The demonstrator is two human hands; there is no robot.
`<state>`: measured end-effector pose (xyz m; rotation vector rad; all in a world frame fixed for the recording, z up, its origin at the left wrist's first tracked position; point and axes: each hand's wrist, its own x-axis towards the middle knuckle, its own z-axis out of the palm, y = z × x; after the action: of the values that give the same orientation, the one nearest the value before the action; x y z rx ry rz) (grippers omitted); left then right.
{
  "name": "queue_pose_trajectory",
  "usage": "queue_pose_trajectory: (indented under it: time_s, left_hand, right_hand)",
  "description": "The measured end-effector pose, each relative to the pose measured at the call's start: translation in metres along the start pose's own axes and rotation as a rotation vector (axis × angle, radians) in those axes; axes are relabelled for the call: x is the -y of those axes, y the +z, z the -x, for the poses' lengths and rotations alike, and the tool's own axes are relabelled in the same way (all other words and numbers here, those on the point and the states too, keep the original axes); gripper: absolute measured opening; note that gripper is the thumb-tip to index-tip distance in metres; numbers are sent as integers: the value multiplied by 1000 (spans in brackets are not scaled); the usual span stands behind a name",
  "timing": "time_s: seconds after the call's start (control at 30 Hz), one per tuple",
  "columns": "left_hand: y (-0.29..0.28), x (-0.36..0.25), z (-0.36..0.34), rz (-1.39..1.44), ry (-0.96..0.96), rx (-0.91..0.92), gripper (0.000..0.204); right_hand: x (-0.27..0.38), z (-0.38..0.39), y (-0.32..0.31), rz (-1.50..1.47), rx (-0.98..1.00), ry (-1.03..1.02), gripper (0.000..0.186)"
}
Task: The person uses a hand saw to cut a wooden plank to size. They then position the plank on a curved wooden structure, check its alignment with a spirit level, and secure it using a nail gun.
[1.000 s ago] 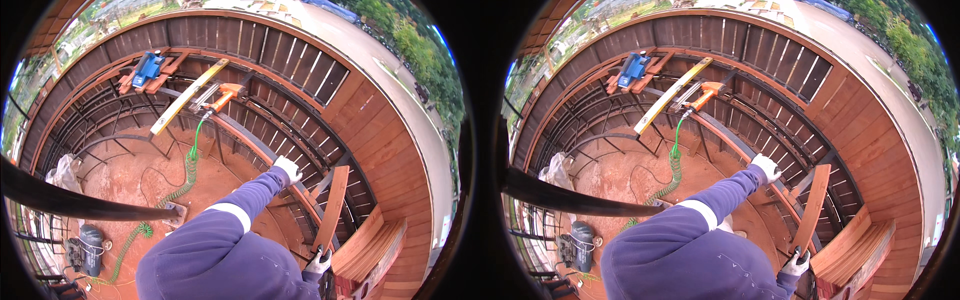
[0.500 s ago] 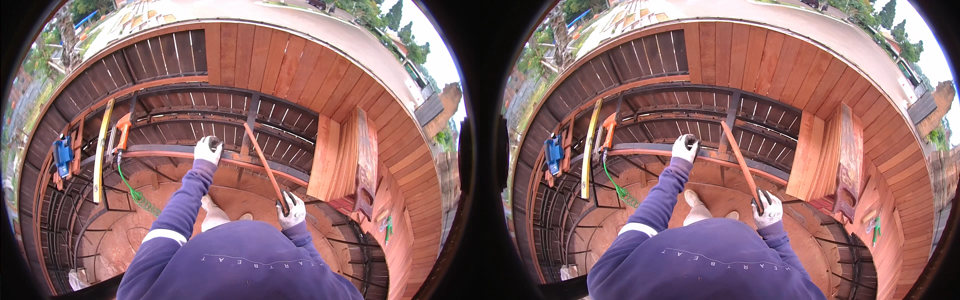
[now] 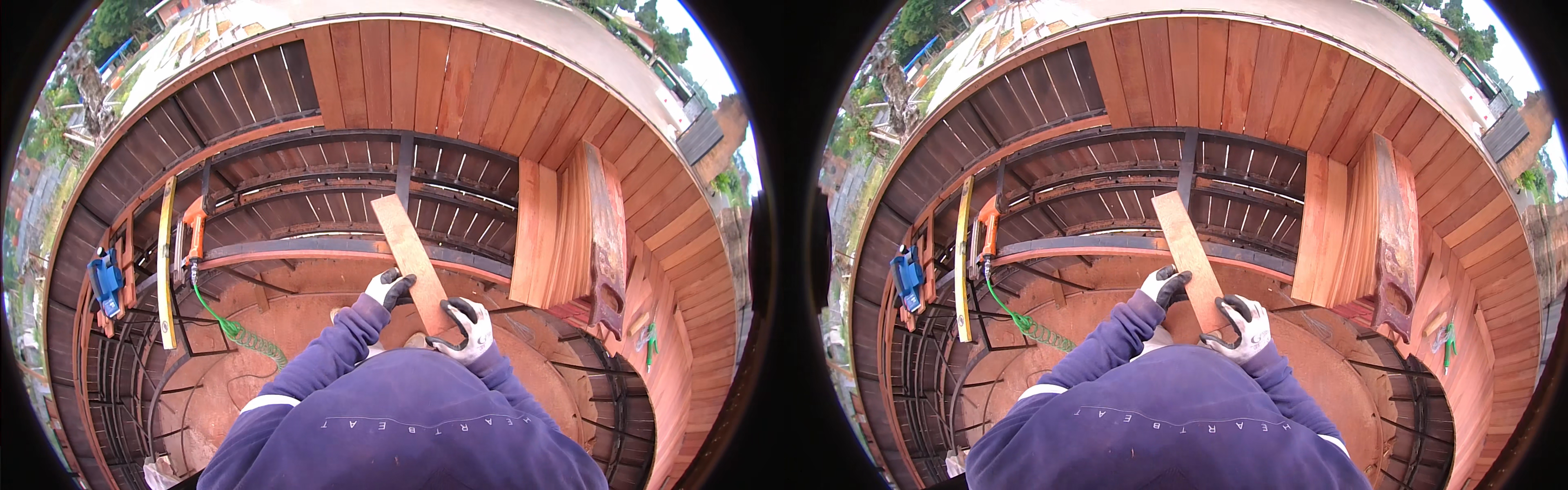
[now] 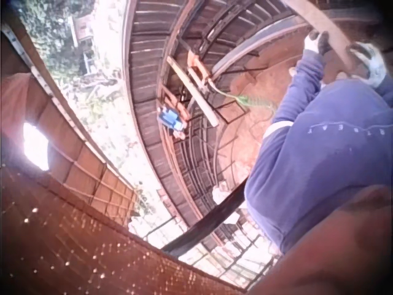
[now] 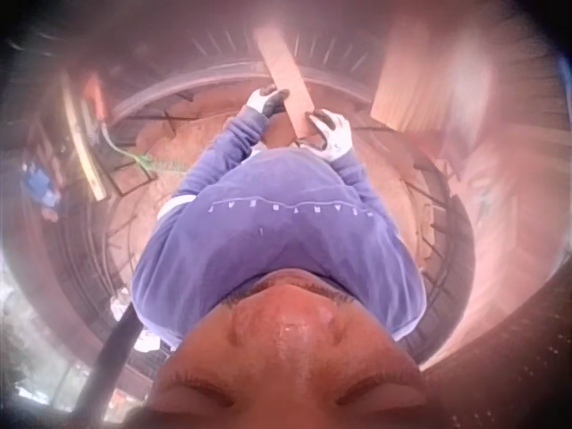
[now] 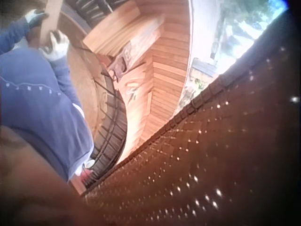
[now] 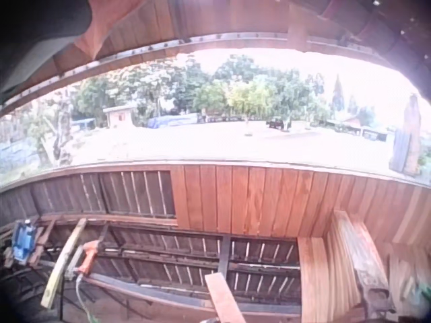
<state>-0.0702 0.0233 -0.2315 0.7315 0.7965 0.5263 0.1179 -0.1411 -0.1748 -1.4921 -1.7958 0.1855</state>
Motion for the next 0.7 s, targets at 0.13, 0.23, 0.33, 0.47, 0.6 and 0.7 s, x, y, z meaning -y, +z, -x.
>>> queue_pose_trajectory:
  time_s: [0.13,0.23,0.33,0.47,0.6,0.7]
  left_hand:
    - [-13,-28,4,60,84,33,38]
    - [-19,-47,8,33,98,52,38]
    - [-22,-56,19,12,116,83,33]
    - [-48,-79,15,-567,232,-39,28]
    - [-66,-140,38,-1199,767,-346,36]
    - [-75,-190,44,-1495,1015,-330,75]
  right_hand:
    - [-3,-5,7,-353,-86,270,83]
    - [2,-22,16,-842,-41,649,67]
    - [6,-44,28,-909,63,710,48]
    - [15,-79,40,-837,75,740,30]
    - [18,-124,47,-358,35,353,30]
    - [25,-169,45,-78,40,27,42]
